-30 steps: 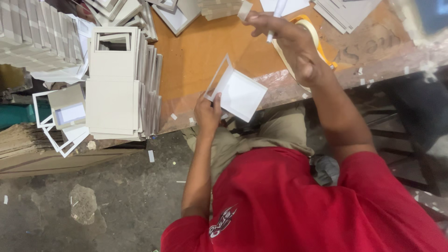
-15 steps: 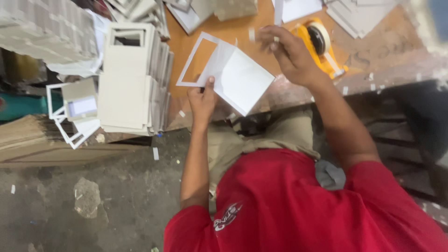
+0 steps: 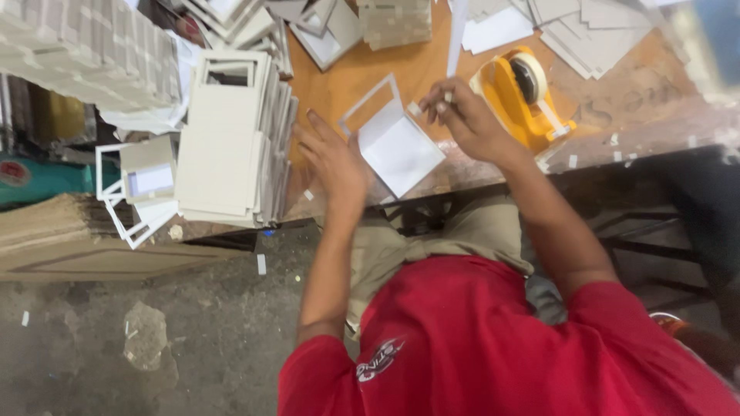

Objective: The person assembles white picture frames by applying clear tape to the edges and corners, pressing the tape to secure the joints, and stacking the finished frames on the table.

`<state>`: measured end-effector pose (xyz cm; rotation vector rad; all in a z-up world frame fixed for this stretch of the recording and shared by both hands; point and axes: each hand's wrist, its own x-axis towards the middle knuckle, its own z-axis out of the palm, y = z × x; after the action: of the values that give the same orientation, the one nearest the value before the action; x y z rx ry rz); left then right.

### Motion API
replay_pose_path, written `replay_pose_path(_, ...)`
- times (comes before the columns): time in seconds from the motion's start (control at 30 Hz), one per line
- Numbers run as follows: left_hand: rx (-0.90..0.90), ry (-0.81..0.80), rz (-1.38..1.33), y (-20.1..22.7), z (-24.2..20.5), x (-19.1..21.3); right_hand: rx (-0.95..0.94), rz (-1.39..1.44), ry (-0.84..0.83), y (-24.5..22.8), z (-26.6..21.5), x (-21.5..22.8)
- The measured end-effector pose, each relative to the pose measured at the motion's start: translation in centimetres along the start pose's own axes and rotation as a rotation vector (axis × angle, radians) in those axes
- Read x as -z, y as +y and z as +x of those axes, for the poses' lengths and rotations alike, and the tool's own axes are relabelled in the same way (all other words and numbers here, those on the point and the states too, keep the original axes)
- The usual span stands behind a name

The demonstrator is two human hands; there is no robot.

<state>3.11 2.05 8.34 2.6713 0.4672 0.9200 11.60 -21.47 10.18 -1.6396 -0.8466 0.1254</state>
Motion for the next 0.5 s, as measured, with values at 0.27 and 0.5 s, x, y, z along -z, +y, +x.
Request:
replay_pose_path(0.27, 0.003, -0.404, -0.98, 6.8, 5.3, 2.6, 0.087, -0.381, -0.055, -1.2, -0.3, -1.6)
replay_pose_path(0.5, -0.04, -0.372, -1.307, 7.8, 8.9, 1.9, 0.055, -0.337, -0.016, -0.6, -1.1, -2.5)
